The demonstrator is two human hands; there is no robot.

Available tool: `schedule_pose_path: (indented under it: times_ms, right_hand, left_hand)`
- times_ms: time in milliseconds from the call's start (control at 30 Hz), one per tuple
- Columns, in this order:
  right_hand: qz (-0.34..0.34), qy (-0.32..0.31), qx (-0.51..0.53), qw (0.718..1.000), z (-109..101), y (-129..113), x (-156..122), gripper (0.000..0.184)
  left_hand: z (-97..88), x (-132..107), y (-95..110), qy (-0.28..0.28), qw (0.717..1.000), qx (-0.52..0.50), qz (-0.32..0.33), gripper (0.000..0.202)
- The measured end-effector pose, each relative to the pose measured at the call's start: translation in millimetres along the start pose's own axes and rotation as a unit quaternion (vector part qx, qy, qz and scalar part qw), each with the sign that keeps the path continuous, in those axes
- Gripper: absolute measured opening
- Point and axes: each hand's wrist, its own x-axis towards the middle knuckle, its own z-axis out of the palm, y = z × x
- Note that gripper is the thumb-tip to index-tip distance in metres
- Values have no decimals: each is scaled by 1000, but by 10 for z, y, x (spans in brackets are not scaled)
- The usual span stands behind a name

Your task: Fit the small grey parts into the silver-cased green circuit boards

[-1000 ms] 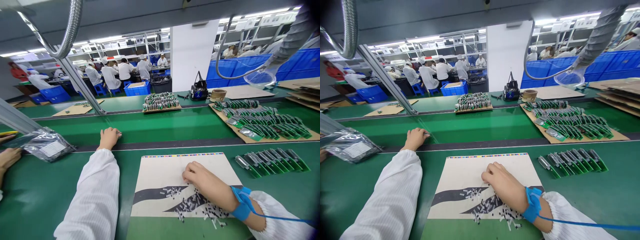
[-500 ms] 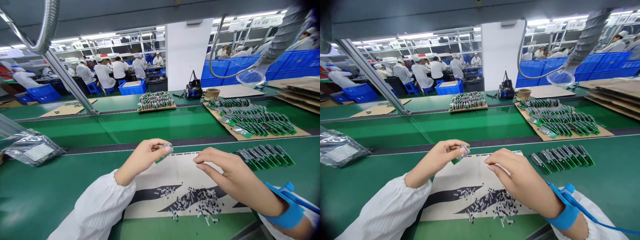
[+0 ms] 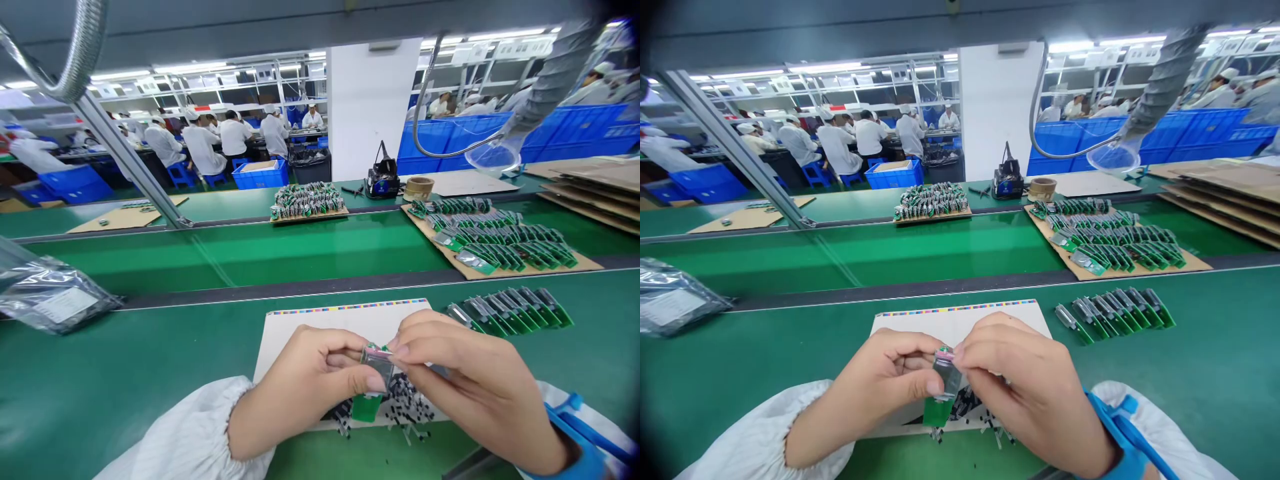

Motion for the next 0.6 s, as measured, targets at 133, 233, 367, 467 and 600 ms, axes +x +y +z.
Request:
schedule_pose_path:
  times_ms: [133,233,367,467,600]
  right_hand:
    - [-14,1,-6,1000,7,-26,-12,27]
    - [-20,5,-34,999,0,-52,-13,28]
    - [-39,39,-72,996,1,-84,2,29]
    - [-49,43,-99,993,-16,-108,15,25]
    - [-38,33,-130,990,-40,-122,26,23]
  left_hand:
    - [40,-38,30,-22,999,-27,17,12]
    - [51,-51,59,-18,999,-26,31,13]
    - [45,-57,58,-9,999,-28,31,22]
    - [43,-61,39,-7,999,-32,31,24]
    - [47,-67,21,-3,999,-25,28,20]
